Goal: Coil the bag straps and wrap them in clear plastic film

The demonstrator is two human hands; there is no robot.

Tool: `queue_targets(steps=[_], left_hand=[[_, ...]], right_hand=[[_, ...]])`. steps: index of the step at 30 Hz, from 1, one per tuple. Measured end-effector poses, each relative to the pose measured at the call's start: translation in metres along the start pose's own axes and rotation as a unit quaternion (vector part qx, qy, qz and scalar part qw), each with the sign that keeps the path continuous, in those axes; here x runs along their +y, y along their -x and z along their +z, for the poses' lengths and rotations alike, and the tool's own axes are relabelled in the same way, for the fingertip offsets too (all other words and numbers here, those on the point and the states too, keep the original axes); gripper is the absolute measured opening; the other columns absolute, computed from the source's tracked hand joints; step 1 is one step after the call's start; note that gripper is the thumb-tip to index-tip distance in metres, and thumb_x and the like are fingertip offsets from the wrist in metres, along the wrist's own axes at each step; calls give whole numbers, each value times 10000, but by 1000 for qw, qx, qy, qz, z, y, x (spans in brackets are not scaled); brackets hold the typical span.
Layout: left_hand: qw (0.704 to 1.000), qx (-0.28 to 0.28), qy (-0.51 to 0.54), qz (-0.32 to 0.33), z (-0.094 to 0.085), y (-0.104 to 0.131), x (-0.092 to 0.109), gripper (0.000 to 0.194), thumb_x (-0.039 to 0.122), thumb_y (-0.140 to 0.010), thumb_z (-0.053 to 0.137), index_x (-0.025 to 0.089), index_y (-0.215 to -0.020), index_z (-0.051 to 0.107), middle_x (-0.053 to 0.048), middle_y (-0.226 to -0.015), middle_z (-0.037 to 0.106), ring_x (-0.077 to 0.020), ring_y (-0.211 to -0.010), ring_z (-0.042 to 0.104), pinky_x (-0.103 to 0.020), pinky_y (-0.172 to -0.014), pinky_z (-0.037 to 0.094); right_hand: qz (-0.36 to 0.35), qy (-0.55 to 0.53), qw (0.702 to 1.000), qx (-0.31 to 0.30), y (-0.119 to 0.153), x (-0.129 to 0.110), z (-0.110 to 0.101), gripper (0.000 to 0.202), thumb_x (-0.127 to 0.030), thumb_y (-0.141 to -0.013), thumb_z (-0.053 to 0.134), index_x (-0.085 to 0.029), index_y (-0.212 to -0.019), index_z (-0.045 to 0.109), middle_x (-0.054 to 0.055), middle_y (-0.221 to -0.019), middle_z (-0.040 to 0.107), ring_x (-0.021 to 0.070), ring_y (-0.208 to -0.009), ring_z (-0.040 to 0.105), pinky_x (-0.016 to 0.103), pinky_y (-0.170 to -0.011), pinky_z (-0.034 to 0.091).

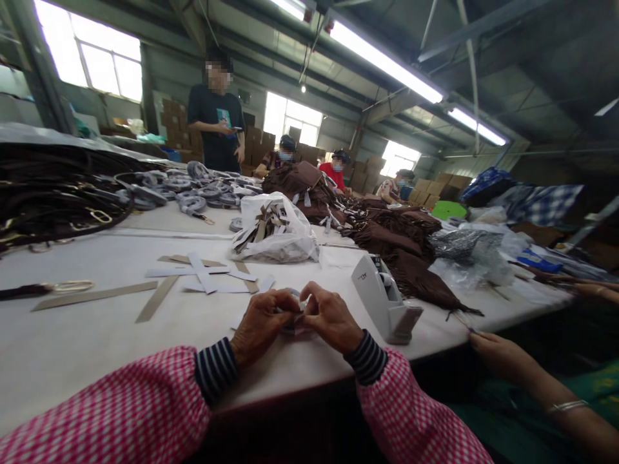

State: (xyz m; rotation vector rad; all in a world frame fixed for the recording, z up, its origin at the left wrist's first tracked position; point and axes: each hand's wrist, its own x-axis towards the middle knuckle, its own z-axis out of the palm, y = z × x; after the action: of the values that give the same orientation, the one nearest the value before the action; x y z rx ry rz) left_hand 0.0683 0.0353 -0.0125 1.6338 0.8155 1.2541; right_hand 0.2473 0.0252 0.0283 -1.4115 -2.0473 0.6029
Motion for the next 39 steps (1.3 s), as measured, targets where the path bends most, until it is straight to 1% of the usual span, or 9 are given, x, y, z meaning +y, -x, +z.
queue_targets(steps=[5,11,14,17,19,21,25,31,39], left_hand=[[1000,18,-17,-3,-1,0,-4,152,313,-764,771,185,-694,731,-40,-767,661,-209,-762,617,-311,-682,493],[1000,20,-16,-11,-3,0,1,234,336,-761,804,202,-838,629,-2,-811,656,-189,-758,618,-281,-643,499],[999,14,-37,-10,-9,-1,8,262,385,-794,787,211,-867,606,-6,-831,638,-211,-805,613,-300,-656,515],[987,-29,-156,13,-20,-3,10,238,439,-839,765,220,-897,693,-56,-1019,665,-274,-992,594,-419,-853,526],[957,-82,-271,56,-28,-4,8,240,460,-823,797,255,-943,759,-75,-1217,647,-330,-1132,527,-524,-1007,451],[926,-129,-342,96,-32,-5,4,226,440,-824,807,288,-990,784,-76,-1335,607,-366,-1201,464,-577,-1066,389],[925,-171,-323,106,-30,-9,-1,149,357,-917,717,283,-1033,774,-77,-1324,599,-343,-1195,452,-533,-1059,410],[932,-198,-258,157,-24,-7,-1,118,316,-952,676,246,-1017,745,-74,-1194,630,-302,-1154,456,-444,-1038,417],[931,-221,-237,170,-25,-9,-10,248,366,-981,617,197,-1126,725,-106,-1163,637,-296,-1099,520,-425,-1003,418]], right_hand=[[8,-48,997,-55,-10,6,-1,168,-138,-686,854,-179,-665,692,-87,-583,526,105,-596,489,231,-571,311],[4,-76,996,-54,-13,11,2,99,-185,-701,845,-169,-682,749,-62,-644,574,105,-639,494,228,-591,336],[4,-100,993,-70,-15,14,2,111,-195,-698,840,-157,-653,746,-61,-590,567,102,-587,486,228,-563,343],[-3,-122,990,-66,-17,17,4,89,-182,-696,825,-155,-647,755,-54,-584,591,109,-590,510,228,-566,361],[-11,-137,989,-58,-17,19,6,47,-164,-693,810,-163,-672,769,-41,-643,642,120,-627,553,228,-592,394],[-17,-144,988,-43,-16,21,8,38,-143,-685,798,-172,-687,773,-31,-705,674,131,-672,584,233,-626,422],[-21,-139,990,-33,-15,22,5,37,-133,-694,782,-163,-683,763,-18,-726,681,139,-703,600,239,-661,449],[-16,-93,979,-178,-22,10,-17,107,-160,-786,694,-132,-777,797,-8,-641,692,118,-552,592,202,-505,418],[-58,52,950,-302,-50,-18,-31,158,-43,-749,644,-141,-684,750,-23,-547,665,115,-484,608,189,-490,416]])
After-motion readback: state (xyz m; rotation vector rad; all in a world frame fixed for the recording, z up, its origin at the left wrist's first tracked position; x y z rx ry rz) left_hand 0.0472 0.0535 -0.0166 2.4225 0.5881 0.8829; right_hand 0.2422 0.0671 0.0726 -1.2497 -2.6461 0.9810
